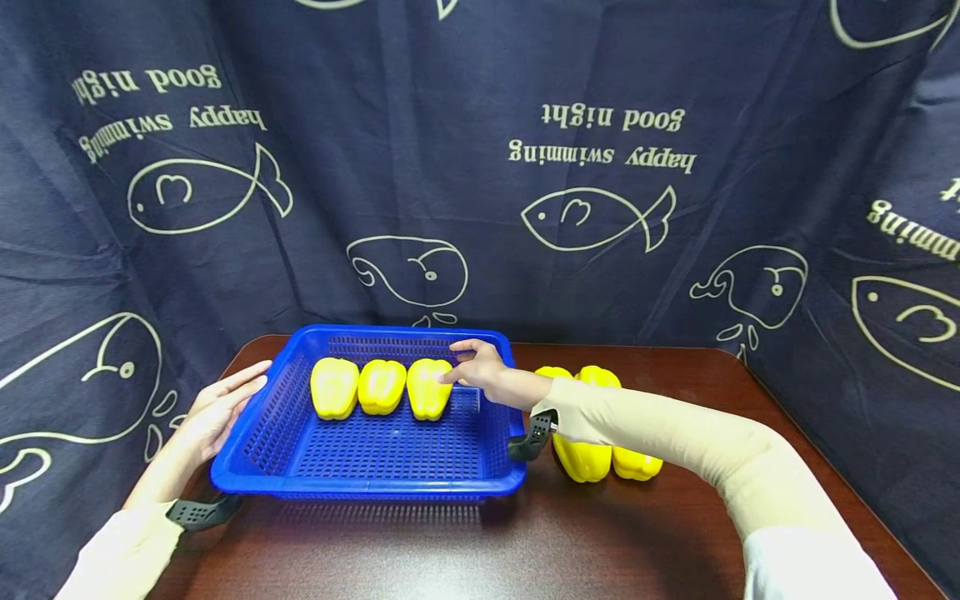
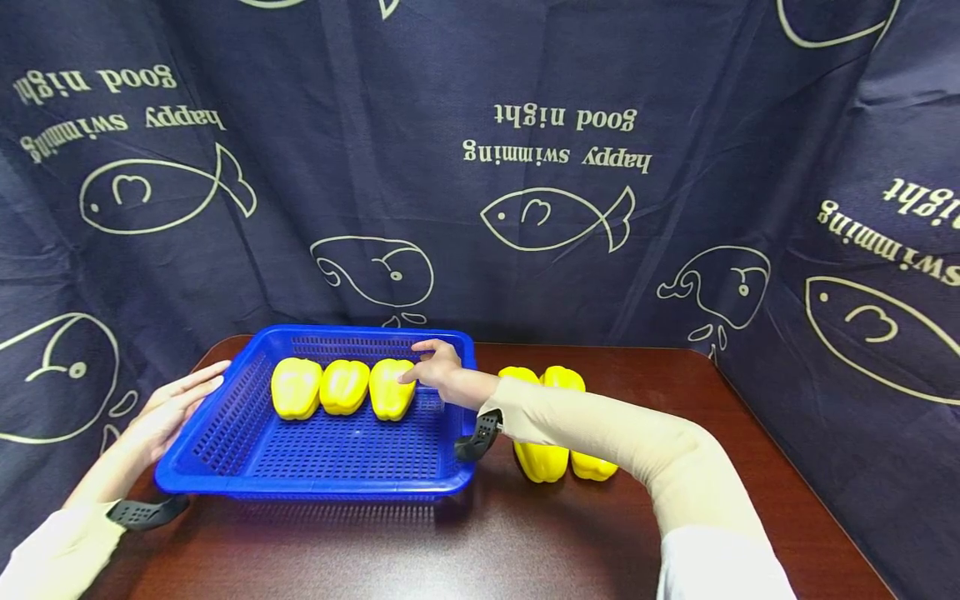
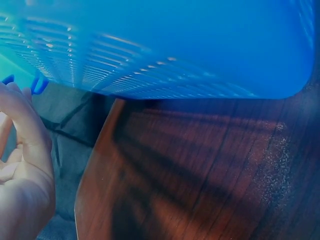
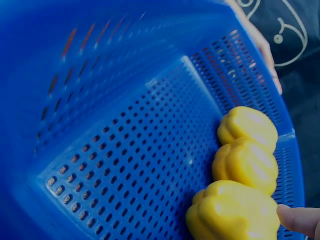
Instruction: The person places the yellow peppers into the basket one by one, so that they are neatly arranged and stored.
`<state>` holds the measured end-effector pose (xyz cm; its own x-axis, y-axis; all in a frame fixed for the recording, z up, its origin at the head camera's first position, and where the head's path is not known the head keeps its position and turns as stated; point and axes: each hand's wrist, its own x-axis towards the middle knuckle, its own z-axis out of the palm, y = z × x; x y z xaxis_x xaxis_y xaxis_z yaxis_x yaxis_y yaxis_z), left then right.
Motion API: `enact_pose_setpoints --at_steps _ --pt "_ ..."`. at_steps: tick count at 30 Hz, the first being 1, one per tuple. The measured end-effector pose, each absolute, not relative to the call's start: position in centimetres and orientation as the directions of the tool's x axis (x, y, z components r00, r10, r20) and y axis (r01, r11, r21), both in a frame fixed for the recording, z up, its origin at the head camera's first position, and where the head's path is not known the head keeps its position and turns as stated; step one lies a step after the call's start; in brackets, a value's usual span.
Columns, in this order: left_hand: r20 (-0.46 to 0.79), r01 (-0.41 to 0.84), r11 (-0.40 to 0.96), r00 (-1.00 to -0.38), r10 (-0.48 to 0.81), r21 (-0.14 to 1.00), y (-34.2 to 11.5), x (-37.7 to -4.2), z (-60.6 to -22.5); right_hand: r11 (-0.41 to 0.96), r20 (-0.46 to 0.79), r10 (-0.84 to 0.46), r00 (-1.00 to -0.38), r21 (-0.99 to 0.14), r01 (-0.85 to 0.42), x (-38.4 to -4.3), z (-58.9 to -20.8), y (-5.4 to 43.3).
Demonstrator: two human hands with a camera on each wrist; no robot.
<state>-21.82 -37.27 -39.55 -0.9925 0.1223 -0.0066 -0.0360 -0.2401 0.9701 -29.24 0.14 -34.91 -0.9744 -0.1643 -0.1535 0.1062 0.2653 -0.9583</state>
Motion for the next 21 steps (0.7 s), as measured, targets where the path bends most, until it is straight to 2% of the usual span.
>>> enact_pose_setpoints --at_steps 5,14,21 --pt "-0.003 -0.035 -0.246 -0.992 0.129 0.969 -37.2 -21.7 -39.6 0.227 -0.178 -0.207 -0.962 -0.965 0.129 -28.9 -33.8 0.9" --pt "-0.012 -0.047 -0.259 -0.991 0.135 0.965 -37.4 -21.6 -39.4 0.181 -0.088 -0.238 -0.967 -0.983 0.044 -27.7 -32.1 2.3" --pt "-0.025 -0.056 -0.245 -0.991 0.128 0.968 -37.4 -21.7 -39.4 0.261 -0.016 -0.208 -0.978 -0.964 -0.04 -27.2 -31.8 4.2"
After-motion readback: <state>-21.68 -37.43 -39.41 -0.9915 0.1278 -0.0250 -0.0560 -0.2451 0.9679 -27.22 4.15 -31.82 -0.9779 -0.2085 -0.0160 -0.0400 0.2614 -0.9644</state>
